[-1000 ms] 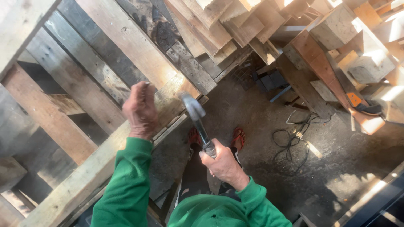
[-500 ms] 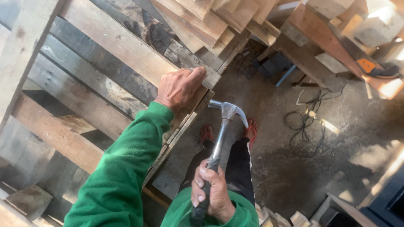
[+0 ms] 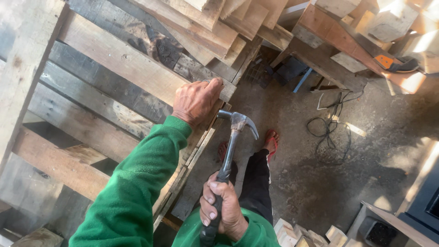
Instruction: The person assembles a wooden pallet by hammering nails into wooden planks. They repeatedly pick up nails from a container, position them on the planks, and hammer them in. The person also places additional wooden planks onto the pallet structure.
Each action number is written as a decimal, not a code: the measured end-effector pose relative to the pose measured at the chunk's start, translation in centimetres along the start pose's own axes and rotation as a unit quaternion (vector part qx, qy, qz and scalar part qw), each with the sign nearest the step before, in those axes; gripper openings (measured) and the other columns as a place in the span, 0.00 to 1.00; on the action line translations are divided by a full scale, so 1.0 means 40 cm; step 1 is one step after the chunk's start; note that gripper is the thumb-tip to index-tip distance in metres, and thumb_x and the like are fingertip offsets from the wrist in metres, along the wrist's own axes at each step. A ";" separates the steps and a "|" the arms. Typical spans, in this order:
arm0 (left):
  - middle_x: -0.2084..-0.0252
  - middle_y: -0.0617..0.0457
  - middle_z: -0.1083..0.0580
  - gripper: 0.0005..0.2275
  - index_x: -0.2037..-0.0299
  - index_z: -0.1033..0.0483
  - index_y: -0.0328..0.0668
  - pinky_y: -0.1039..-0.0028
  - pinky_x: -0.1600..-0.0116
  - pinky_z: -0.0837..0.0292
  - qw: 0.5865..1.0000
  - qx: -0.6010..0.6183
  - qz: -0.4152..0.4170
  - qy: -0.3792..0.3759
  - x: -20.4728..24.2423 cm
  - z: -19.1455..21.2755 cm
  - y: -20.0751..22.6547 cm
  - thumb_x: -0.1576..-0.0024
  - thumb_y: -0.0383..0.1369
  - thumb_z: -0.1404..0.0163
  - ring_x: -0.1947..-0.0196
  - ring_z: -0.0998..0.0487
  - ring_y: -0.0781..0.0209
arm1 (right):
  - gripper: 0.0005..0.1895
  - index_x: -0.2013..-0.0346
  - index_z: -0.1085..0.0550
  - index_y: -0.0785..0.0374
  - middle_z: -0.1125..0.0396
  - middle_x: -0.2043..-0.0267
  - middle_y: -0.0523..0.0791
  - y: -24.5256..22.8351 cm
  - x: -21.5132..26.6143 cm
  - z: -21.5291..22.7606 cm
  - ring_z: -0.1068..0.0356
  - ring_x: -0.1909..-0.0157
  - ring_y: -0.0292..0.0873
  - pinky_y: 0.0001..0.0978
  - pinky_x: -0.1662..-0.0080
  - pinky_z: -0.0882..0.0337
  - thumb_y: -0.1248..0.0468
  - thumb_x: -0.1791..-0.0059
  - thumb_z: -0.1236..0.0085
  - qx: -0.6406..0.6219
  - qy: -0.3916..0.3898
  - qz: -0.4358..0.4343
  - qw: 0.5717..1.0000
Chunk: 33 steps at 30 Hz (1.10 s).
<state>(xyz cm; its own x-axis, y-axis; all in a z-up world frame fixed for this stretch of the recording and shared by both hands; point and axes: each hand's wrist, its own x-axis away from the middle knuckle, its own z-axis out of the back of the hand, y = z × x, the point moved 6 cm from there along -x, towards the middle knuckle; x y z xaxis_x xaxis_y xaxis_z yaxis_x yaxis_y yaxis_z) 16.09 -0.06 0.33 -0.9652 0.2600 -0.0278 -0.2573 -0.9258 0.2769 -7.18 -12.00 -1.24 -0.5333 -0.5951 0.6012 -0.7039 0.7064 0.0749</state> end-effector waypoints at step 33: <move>0.65 0.49 0.21 0.05 0.58 0.18 0.47 0.63 0.62 0.25 0.911 0.251 0.213 0.249 0.213 0.086 0.027 0.40 0.35 0.43 0.66 0.19 0.48 | 0.16 0.63 0.32 0.63 0.39 0.79 0.40 -0.323 0.053 -0.013 0.38 0.83 0.32 0.27 0.79 0.34 0.52 0.48 0.45 0.641 0.083 0.075 0.759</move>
<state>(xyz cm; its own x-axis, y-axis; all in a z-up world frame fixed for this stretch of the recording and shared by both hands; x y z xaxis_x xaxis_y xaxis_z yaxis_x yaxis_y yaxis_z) 7.75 2.09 3.71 -0.9057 -0.3670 -0.2124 0.0792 -0.6385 0.7655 1.02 -22.18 -0.54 -0.6608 -0.4127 0.6269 -0.5763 -0.2562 -0.7761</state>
